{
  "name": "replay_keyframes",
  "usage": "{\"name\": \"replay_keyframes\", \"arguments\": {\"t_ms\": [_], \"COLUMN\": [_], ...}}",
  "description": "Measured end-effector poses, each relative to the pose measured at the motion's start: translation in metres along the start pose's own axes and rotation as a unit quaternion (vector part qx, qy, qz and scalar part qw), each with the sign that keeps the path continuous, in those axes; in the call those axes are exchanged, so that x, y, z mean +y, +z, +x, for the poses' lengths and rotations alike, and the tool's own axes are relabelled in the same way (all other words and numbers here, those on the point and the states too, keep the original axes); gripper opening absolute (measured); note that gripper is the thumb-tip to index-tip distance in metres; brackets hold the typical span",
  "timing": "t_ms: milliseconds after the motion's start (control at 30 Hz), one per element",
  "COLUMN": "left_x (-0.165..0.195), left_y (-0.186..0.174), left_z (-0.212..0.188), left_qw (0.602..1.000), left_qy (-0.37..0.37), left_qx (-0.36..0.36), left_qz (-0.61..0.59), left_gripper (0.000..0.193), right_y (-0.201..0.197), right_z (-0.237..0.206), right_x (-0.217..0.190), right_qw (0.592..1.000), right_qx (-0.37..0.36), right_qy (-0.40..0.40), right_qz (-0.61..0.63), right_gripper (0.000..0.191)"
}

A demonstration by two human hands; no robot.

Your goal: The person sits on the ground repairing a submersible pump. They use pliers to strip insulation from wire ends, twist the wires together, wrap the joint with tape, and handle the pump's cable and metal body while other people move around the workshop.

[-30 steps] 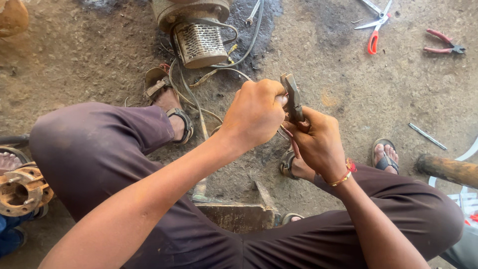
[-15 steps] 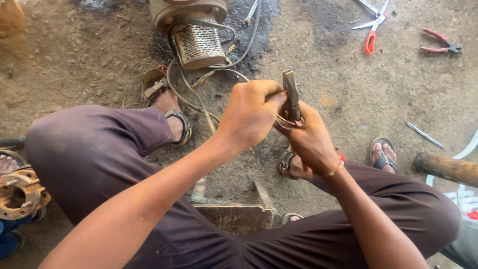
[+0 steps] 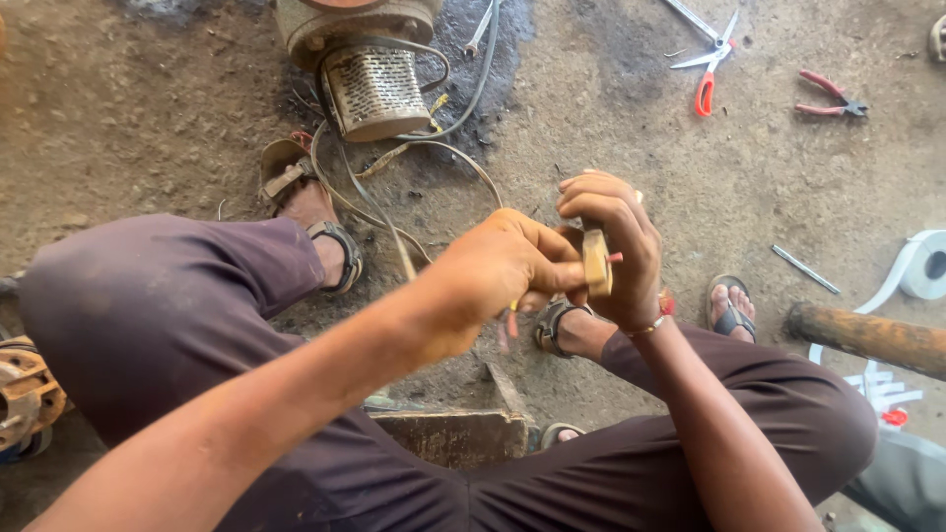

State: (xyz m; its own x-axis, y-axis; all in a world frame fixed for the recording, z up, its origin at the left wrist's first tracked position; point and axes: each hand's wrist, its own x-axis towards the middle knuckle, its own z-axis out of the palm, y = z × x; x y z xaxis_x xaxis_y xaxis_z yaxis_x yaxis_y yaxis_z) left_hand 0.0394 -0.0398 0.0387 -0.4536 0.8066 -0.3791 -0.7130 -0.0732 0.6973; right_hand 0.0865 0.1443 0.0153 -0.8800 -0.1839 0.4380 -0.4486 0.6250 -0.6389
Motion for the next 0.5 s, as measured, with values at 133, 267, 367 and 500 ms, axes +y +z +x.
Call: {"name": "replay_keyframes", "arguments": {"t_ms": [133, 267, 367, 500], "left_x": [0.010, 0.019, 0.018, 0.012], "left_y": [-0.010, -0.019, -0.018, -0.016], "left_z": [-0.005, -0.009, -0.006, 0.001], "left_qw": [0.996, 0.998, 0.940, 0.901], "left_qy": [-0.076, -0.027, 0.174, 0.217], "left_qx": [-0.044, -0.031, 0.098, 0.193], "left_qz": [-0.003, 0.057, 0.278, 0.321], "left_gripper": [0.013, 0.018, 0.023, 0.023], "right_y": [-0.006, -0.005, 0.009, 0.023], "right_z": [0.002, 0.001, 0.001, 0.000], "right_x": [-0.005, -0.008, -0.007, -0.010], "right_qw": [0.999, 0.995, 0.977, 0.961], "right_qx": [0.004, -0.038, -0.043, -0.071], "right_qy": [-0.044, 0.084, 0.206, 0.242], "right_qz": [-0.029, -0.038, 0.015, 0.114], "right_gripper": [0.026, 0.019, 0.017, 0.020]}}
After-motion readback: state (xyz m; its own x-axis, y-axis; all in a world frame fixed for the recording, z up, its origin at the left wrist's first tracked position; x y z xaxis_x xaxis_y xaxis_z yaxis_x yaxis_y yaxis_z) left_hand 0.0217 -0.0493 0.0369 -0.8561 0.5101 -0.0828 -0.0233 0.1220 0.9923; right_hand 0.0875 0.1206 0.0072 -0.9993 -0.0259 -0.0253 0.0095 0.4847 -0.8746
